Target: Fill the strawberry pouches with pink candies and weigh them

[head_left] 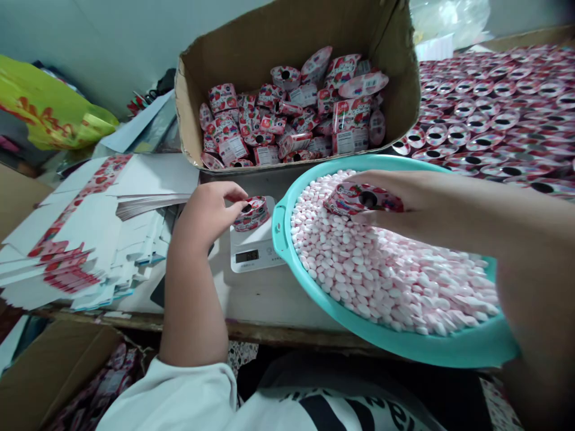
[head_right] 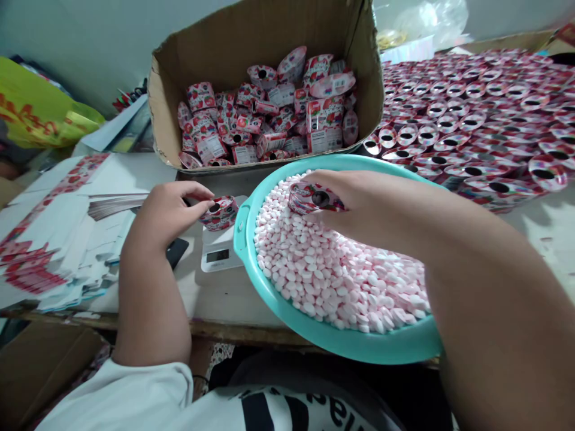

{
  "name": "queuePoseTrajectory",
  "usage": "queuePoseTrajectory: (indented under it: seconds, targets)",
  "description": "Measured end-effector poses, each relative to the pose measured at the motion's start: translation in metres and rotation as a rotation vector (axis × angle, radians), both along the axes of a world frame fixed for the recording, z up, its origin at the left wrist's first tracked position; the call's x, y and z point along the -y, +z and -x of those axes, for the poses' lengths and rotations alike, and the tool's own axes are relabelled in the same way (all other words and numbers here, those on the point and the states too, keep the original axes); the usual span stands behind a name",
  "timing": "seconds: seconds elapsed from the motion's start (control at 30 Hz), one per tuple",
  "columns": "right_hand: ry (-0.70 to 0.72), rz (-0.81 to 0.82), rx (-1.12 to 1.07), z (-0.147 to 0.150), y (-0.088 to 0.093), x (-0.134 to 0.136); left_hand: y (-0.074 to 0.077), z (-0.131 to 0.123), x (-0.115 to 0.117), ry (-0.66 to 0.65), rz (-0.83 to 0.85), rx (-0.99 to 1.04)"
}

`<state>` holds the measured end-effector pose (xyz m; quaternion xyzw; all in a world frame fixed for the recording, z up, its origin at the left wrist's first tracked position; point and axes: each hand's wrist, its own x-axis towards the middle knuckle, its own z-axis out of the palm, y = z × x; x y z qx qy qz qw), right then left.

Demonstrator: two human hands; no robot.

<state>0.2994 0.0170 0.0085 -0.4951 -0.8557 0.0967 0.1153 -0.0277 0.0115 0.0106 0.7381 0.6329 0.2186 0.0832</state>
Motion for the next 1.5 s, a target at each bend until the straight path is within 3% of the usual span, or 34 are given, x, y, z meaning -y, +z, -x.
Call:
queuePoseTrajectory:
  seconds: [0.17, 0.3, 0.43, 0.53, 0.77, 0.93, 1.03, 1.13, 1.27, 1.37, 1.5]
  targets:
    - [-0.029, 0.061, 0.02, 0.001, 0.002, 0.001, 0.0, -0.001, -0.001, -0.034, 0.006, -0.033]
    - [-0.038, 0.066, -0.001, 0.001, 0.003, 0.001, 0.002, -0.01, 0.001, -0.067, -0.083, -0.011]
    - [-0.01, 0.068, -0.047, 0.002, 0.001, 0.001, -0.002, -0.044, 0.014, -0.397, -0.038, 0.06]
    - [-0.001, 0.053, -0.06, 0.0, -0.002, 0.0, -0.008, -0.068, 0.024, -0.577, 0.038, -0.04]
    - [0.047, 0.04, -0.096, -0.002, -0.006, -0.002, -0.011, -0.073, 0.03, -0.582, 0.054, -0.078]
    - [0.051, 0.045, -0.081, 0.0, -0.001, 0.0, -0.014, -0.072, 0.028, -0.656, -0.014, -0.096]
    - [0.038, 0.057, -0.07, 0.0, 0.0, 0.0, -0.011, -0.073, 0.028, -0.645, -0.033, -0.122]
    - [0.001, 0.078, -0.055, 0.001, 0.001, 0.001, 0.001, -0.063, 0.027, -0.568, -0.087, -0.07]
    - [-0.026, 0.078, -0.019, 0.003, 0.004, 0.002, 0.017, -0.029, 0.022, -0.219, -0.198, -0.001]
    - [-0.059, 0.104, 0.023, 0.004, 0.006, 0.002, 0.014, -0.006, 0.013, -0.013, -0.139, -0.078]
    - [-0.057, 0.111, 0.029, 0.003, 0.007, 0.002, 0.003, 0.006, 0.004, -0.004, -0.028, -0.098]
